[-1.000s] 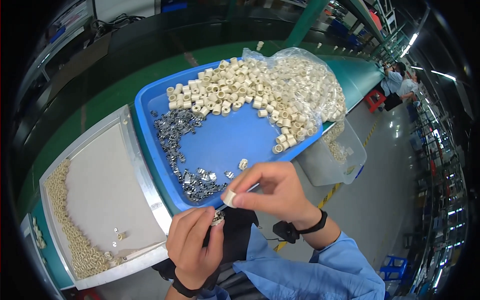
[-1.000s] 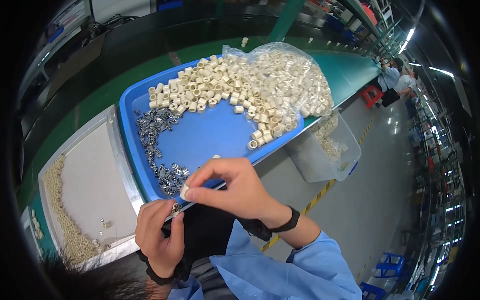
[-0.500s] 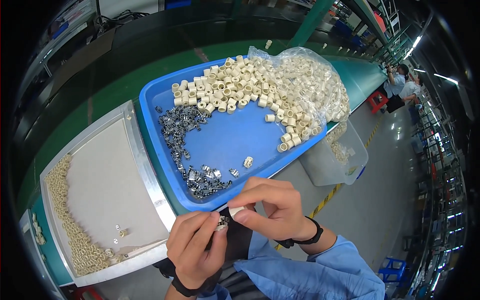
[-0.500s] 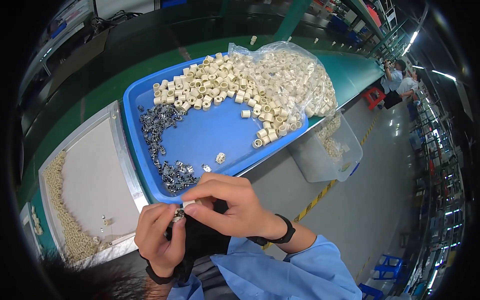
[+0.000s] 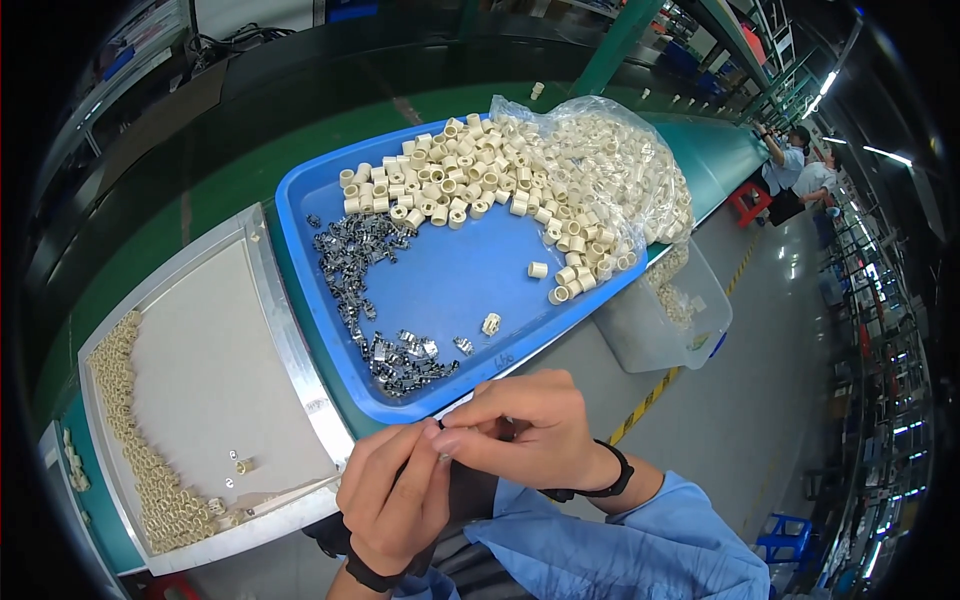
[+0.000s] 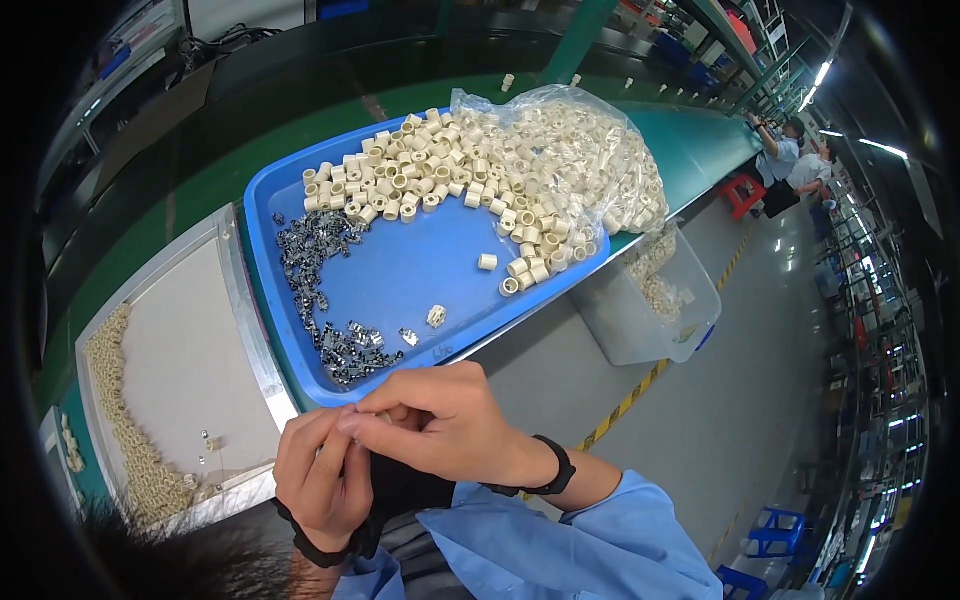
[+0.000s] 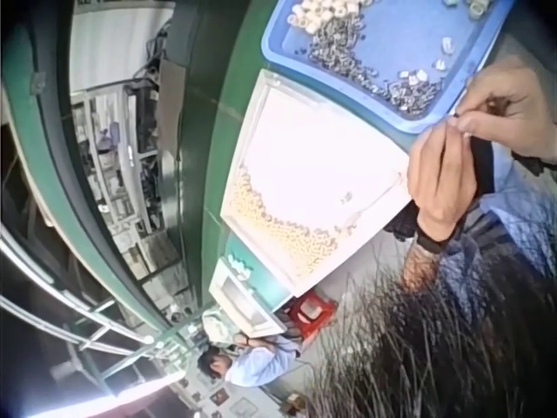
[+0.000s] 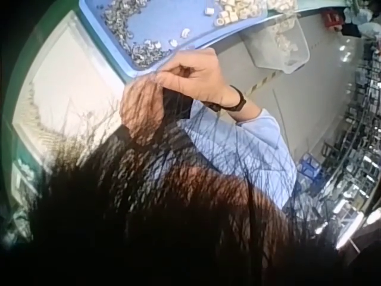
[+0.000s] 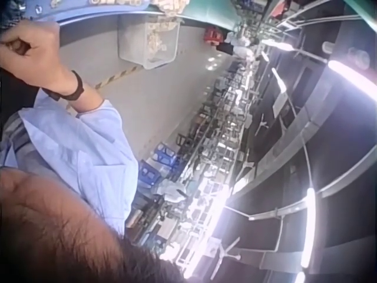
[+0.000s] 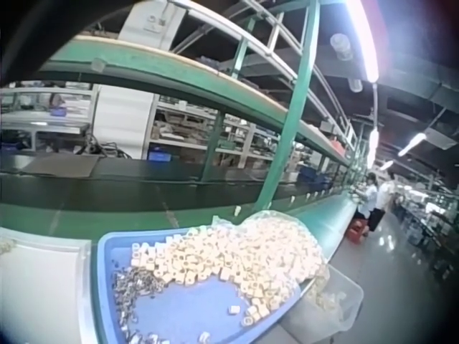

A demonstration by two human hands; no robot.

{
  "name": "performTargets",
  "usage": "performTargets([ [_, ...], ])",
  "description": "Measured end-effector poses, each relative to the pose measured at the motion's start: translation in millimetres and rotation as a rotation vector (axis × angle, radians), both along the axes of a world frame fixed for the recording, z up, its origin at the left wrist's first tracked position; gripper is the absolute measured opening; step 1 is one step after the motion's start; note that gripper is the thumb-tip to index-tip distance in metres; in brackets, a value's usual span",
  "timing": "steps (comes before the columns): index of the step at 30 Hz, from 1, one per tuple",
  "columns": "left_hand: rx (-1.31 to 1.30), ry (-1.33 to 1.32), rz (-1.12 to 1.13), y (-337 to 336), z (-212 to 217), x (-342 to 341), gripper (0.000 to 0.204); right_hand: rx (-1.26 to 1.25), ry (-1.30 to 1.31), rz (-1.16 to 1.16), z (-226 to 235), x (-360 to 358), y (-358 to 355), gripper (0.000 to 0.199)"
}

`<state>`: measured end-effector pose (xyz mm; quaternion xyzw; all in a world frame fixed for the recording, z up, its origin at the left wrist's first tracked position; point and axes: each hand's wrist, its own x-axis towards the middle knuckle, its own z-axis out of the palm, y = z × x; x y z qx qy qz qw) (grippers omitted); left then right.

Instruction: The person assembles components by hand, picking up a plastic sleeve and a metal clip from a blue tray, fitting the clip into the sleeve, and placing the finished assembly onto a white board.

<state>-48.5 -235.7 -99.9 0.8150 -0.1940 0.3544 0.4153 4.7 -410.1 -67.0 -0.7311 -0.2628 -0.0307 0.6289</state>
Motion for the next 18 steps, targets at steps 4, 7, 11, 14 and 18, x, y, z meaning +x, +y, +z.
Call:
performTargets([
  [4,0.000,0.055,-0.077,9.2,3.0,2.9,0.038,-0.101,-0.046,0.023,6.0,5.2,2.7,0.012],
  [7,-0.060,0.123,-0.062,6.6,2.9,8.3,0.033,-0.171,-0.060,-0.013,9.1,10.4,6.8,0.013],
  [11,-0.191,0.407,-0.078,11.4,9.5,16.4,0.024,-0.191,-0.141,-0.018,3.1,20.3,9.8,0.021],
  [14,-0.283,0.523,-0.108,21.4,18.3,35.6,0.020,-0.174,-0.046,0.002,10.8,34.0,7.4,0.033],
  [18,-0.317,0.527,-0.127,53.9,41.1,95.5,0.016,-0.069,0.056,-0.047,-2.7,53.5,-10.8,0.040],
])
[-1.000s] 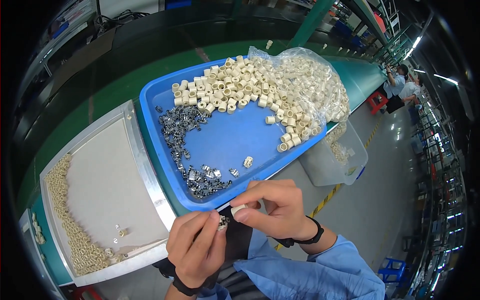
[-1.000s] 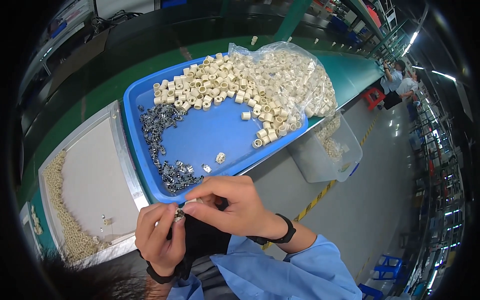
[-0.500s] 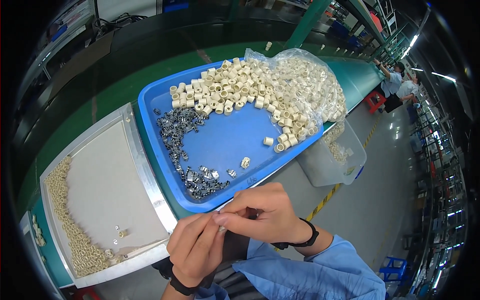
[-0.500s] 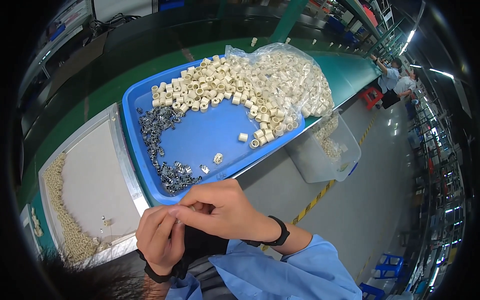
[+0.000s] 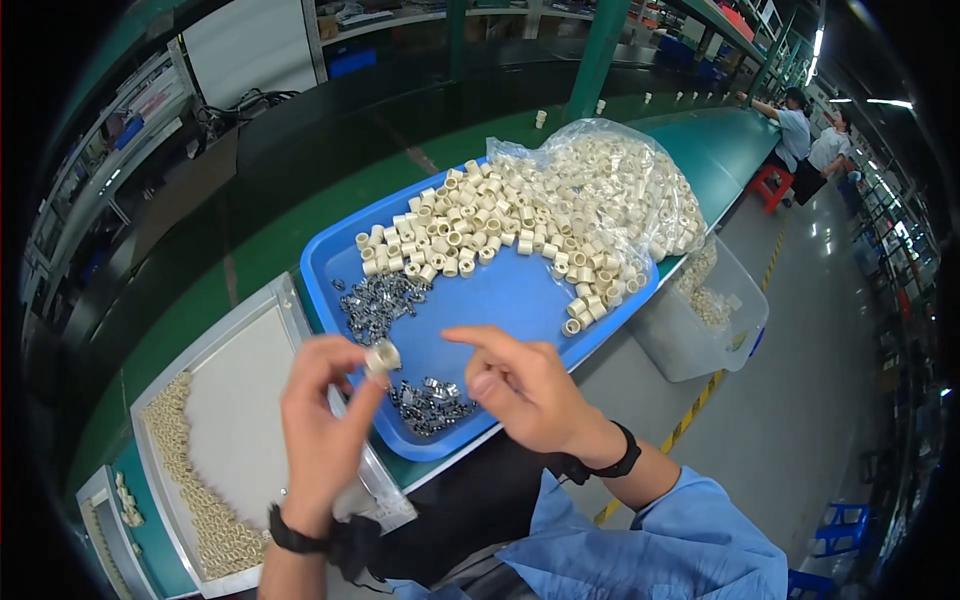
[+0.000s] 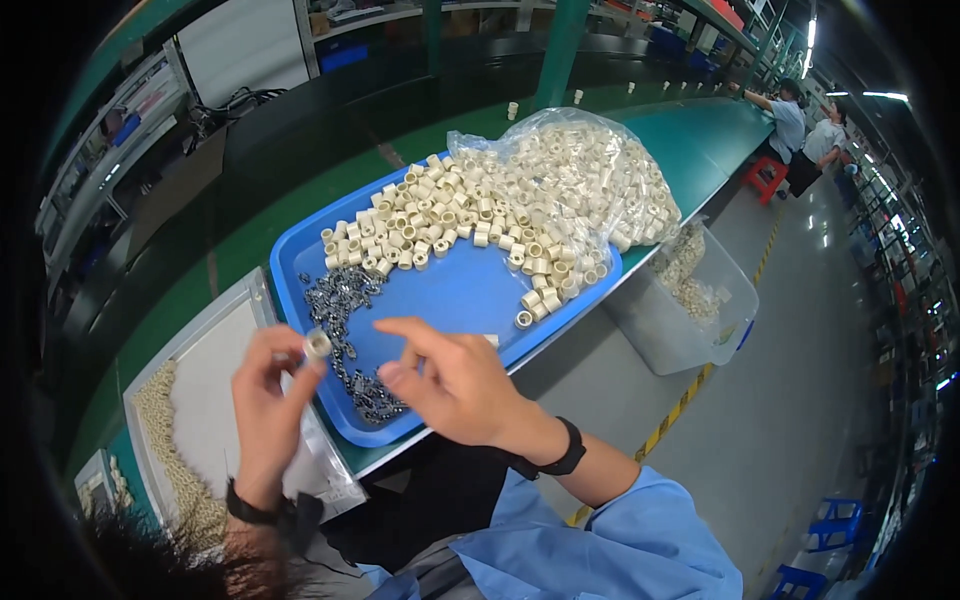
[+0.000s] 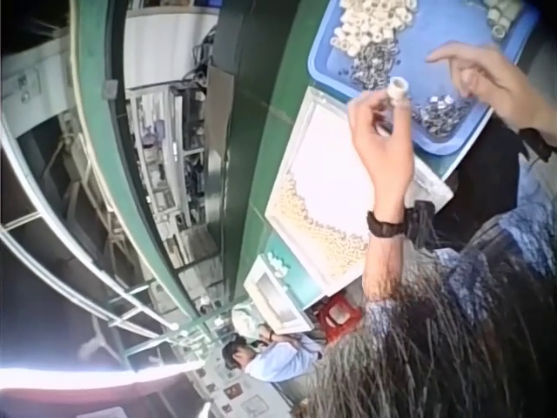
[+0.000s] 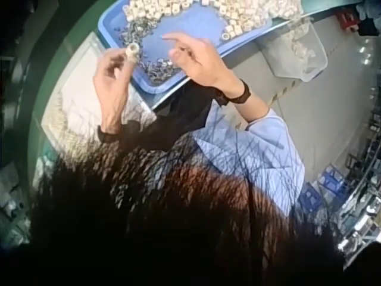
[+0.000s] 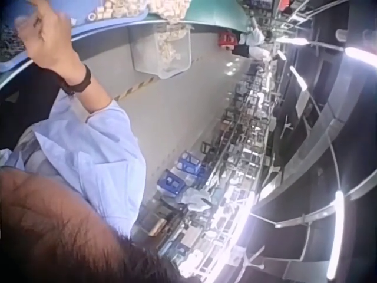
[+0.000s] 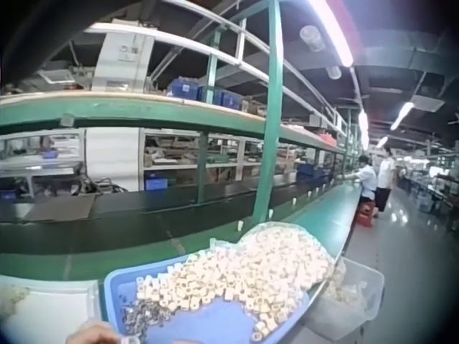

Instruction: The person assembles components by hand, picking up a plastic sleeve and a metal clip from a blue tray, fitting the clip into the sleeve, and placing the finished assembly onto a white board.

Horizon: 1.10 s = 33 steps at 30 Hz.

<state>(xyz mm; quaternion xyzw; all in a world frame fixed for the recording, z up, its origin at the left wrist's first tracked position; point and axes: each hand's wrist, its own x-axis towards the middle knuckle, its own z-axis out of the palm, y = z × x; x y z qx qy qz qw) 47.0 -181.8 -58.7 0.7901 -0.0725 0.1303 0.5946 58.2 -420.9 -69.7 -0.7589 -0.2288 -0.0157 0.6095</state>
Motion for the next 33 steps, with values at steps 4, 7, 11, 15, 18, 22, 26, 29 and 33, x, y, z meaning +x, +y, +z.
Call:
performTargets([
  [4,0.004,0.023,-0.005,32.3,20.8,86.8,0.014,-0.101,0.027,0.029,-8.9,5.7,-24.4,0.036],
  [7,0.160,0.008,0.017,46.3,23.3,163.4,0.013,-0.075,0.020,-0.021,-18.3,6.4,-38.7,0.034],
  [11,0.394,0.032,0.038,52.1,-2.3,263.3,0.014,-0.081,0.017,-0.126,-23.3,5.2,-53.3,0.030],
  [15,0.481,0.138,-0.023,58.3,-25.9,325.7,0.014,-0.135,-0.063,-0.179,-21.7,2.8,-65.5,0.029],
  [18,0.613,0.206,-0.110,53.5,-44.4,353.8,0.014,-0.173,-0.101,-0.217,-21.5,6.8,-73.2,0.029],
  [22,0.621,0.226,-0.203,70.5,-68.6,377.4,0.018,-0.217,-0.110,-0.238,-18.3,15.3,-74.2,0.030],
  [26,0.713,0.263,-0.250,68.3,-54.1,371.7,0.031,-0.347,-0.173,-0.180,-11.6,34.9,-65.1,0.029],
  [29,0.801,0.067,-0.113,61.6,-16.5,333.8,0.052,-0.547,-0.290,-0.072,-7.7,44.4,-56.9,0.027],
  [33,0.714,-0.031,-0.235,65.3,50.4,233.1,0.042,-0.634,-0.309,0.248,-12.7,57.8,-37.6,0.019],
])
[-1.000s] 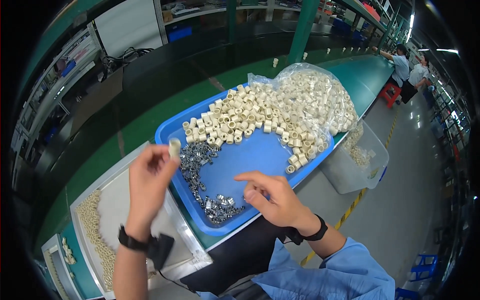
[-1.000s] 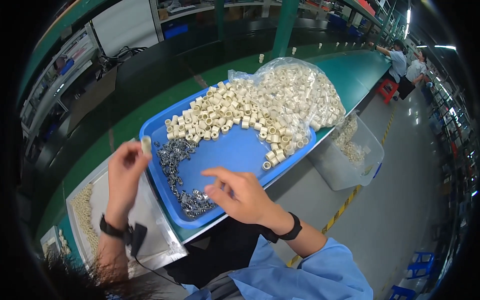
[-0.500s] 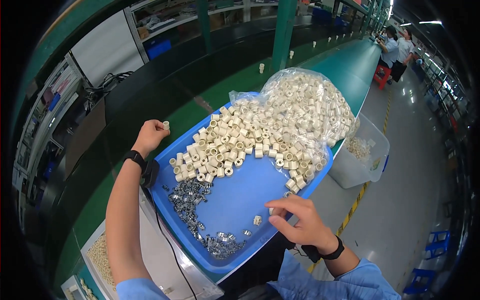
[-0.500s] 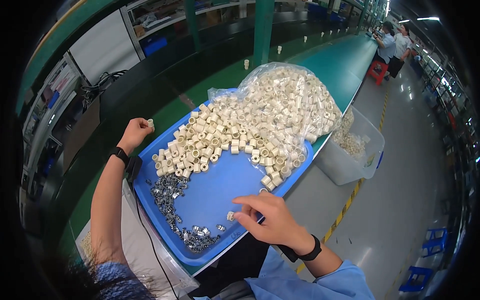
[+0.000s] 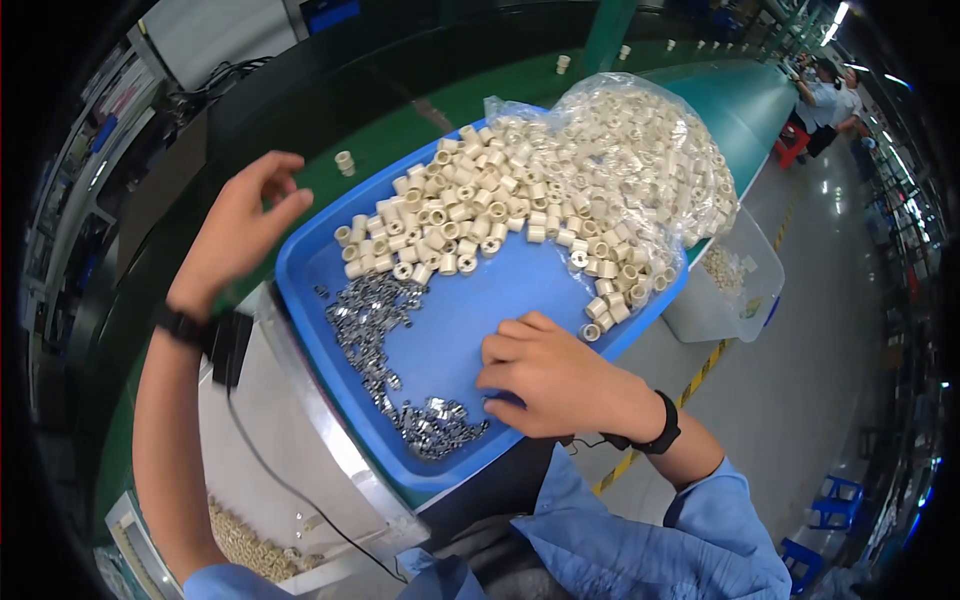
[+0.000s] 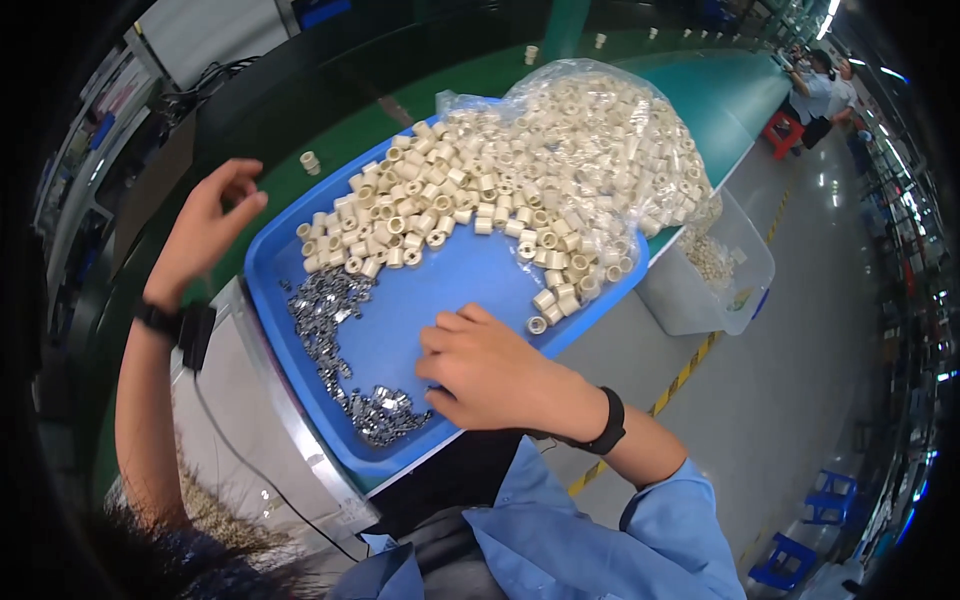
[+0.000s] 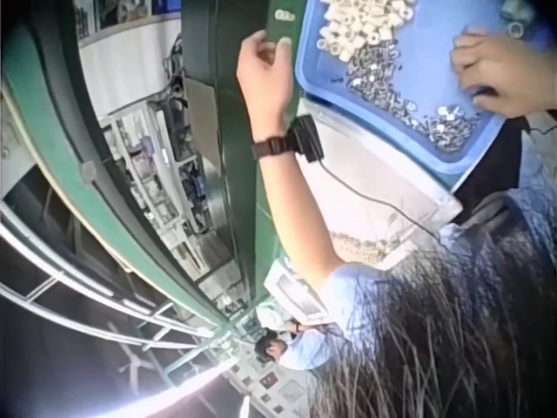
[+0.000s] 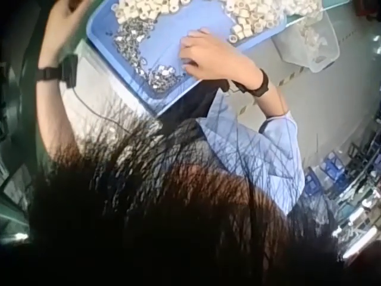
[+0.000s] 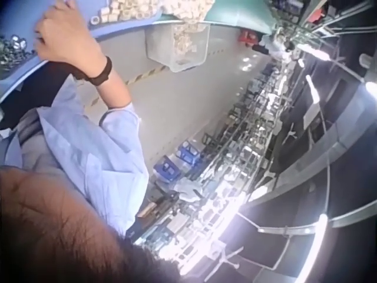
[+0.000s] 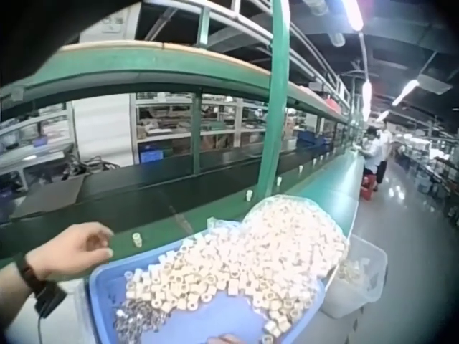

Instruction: The person assembles components by hand, picking up a plastic sleeve and a metal clip from a blue tray, fitting the clip into the sleeve, and placing the finished assembly onto a white board.

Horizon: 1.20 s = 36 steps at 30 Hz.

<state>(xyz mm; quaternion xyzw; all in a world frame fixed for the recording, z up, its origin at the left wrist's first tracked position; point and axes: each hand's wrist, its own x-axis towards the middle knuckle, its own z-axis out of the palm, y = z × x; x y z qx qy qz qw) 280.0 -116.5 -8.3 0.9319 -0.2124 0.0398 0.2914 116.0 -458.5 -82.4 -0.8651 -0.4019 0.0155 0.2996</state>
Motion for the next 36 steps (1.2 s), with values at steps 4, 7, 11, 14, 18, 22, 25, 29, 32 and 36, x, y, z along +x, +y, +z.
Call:
performTargets([
  [4,0.115,-0.025,0.058,34.0,44.5,-129.1,0.026,-0.290,0.003,0.070,4.3,8.6,12.5,0.015],
  [7,0.182,0.084,0.361,82.1,57.9,-204.2,0.021,-0.321,0.018,0.118,9.5,8.4,10.0,0.015],
  [11,0.278,-0.051,0.584,176.1,4.6,-283.1,0.017,-0.185,0.021,0.169,22.0,8.2,21.6,0.011],
  [14,0.366,-0.140,0.682,202.4,-37.6,-308.7,0.019,0.061,0.337,-0.044,22.0,-1.9,26.4,0.004],
  [18,0.497,-0.169,0.755,204.7,-66.5,-295.2,0.021,0.205,0.271,-0.065,14.9,-15.1,28.1,0.010],
  [22,0.563,-0.151,0.763,212.8,-86.6,-288.3,0.022,0.154,0.237,-0.074,23.6,-24.0,23.5,0.021],
  [25,0.505,-0.189,0.752,223.8,-98.2,-283.2,0.018,0.120,0.008,0.022,-3.8,-14.7,17.0,0.021],
  [29,0.499,-0.180,0.733,228.4,-90.2,-287.1,0.015,-0.031,-0.080,-0.078,-4.0,-9.1,27.2,0.016],
  [32,0.438,-0.203,0.688,217.7,-88.1,-283.8,0.016,-0.092,-0.044,-0.119,-3.4,-3.6,32.8,0.013],
  [36,0.331,-0.278,0.667,186.5,-62.7,-292.8,0.018,0.094,0.094,-0.063,0.4,-3.6,28.5,0.009],
])
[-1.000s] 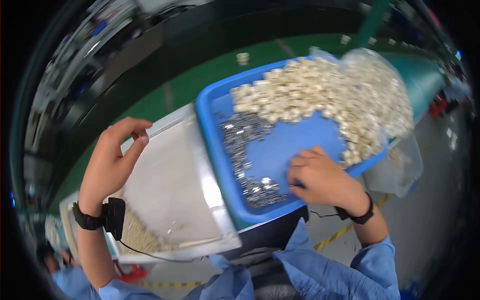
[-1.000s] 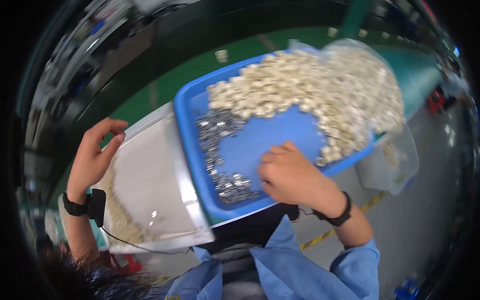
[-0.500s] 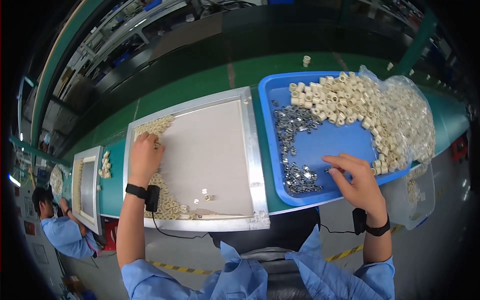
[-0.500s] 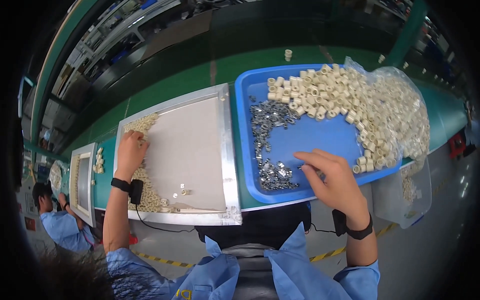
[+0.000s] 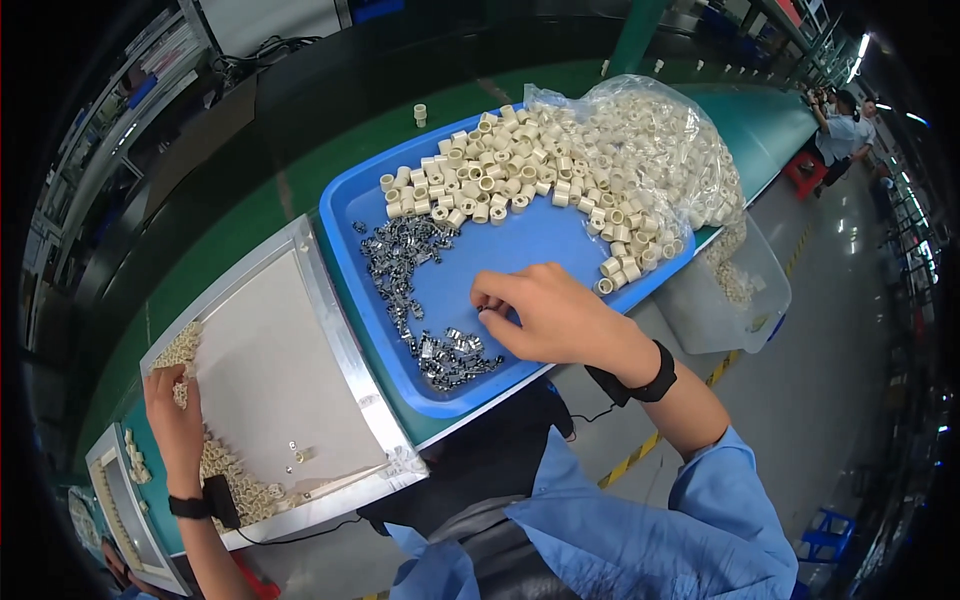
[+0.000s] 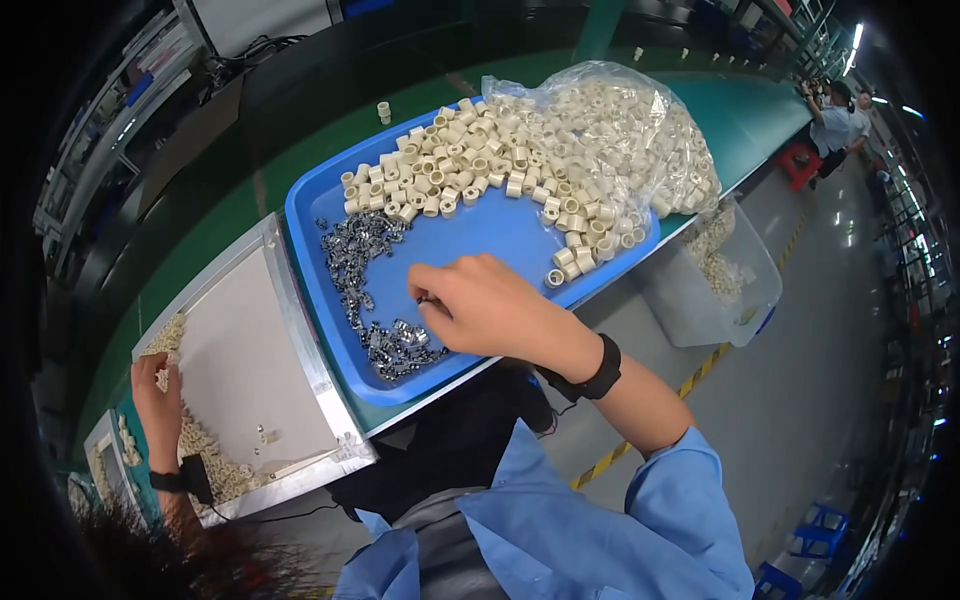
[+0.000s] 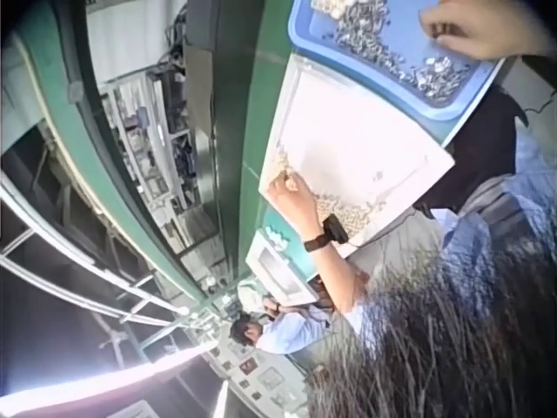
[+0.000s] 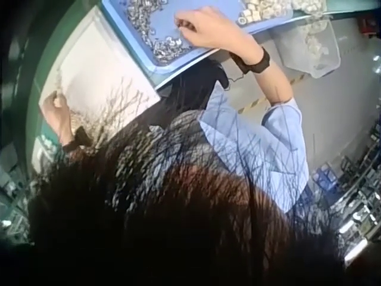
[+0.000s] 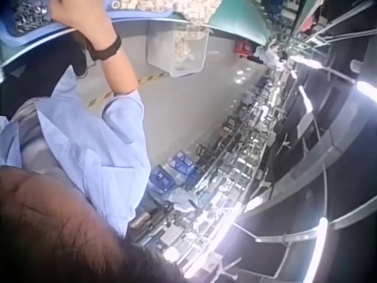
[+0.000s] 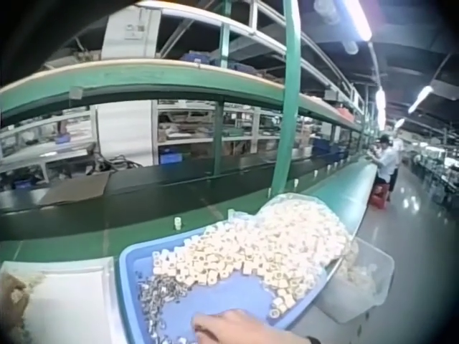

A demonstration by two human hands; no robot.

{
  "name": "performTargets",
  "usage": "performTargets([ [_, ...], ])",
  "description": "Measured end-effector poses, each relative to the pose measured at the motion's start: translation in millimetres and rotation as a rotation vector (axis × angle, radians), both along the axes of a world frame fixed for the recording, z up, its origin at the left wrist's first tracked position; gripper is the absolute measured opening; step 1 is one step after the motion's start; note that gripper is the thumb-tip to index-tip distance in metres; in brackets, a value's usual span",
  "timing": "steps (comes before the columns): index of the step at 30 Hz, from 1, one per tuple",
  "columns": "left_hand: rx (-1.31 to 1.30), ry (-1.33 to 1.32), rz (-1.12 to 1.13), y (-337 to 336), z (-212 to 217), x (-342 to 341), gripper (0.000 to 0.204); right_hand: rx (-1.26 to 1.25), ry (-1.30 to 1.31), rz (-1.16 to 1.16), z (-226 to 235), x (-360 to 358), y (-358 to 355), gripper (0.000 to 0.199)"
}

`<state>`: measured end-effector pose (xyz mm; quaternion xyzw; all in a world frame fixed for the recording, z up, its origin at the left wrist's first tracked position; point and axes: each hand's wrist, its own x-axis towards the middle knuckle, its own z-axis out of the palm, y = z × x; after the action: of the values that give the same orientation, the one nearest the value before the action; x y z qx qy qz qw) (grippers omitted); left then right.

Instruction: The person assembles components by hand, picking up a plastic sleeve and a metal clip from a blue tray, fitting the clip into the sleeve, and placing the finished assembly onto a white board.

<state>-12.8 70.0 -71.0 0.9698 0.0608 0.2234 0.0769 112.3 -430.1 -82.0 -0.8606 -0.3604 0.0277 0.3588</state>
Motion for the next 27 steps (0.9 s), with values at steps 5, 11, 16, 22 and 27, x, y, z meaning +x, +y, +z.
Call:
performTargets([
  [5,-0.048,-0.129,-0.196,-106.6,45.4,-37.0,0.024,0.402,0.346,0.078,5.0,-11.6,2.4,0.011],
  [11,-0.341,-0.121,-0.382,-211.3,47.1,-75.5,0.035,0.765,0.812,0.290,6.3,-42.9,20.8,0.017],
  [16,-0.538,-0.195,-0.457,-254.1,12.4,-59.8,0.041,0.820,0.912,0.283,22.1,-71.6,24.3,0.021],
  [22,-0.493,-0.282,-0.512,-267.5,2.9,-64.9,0.044,0.760,0.458,0.311,19.5,-91.7,25.6,0.021],
  [27,-0.449,-0.289,-0.538,-269.1,1.2,-66.2,0.045,0.789,0.212,0.312,25.3,-96.3,29.1,0.022],
])
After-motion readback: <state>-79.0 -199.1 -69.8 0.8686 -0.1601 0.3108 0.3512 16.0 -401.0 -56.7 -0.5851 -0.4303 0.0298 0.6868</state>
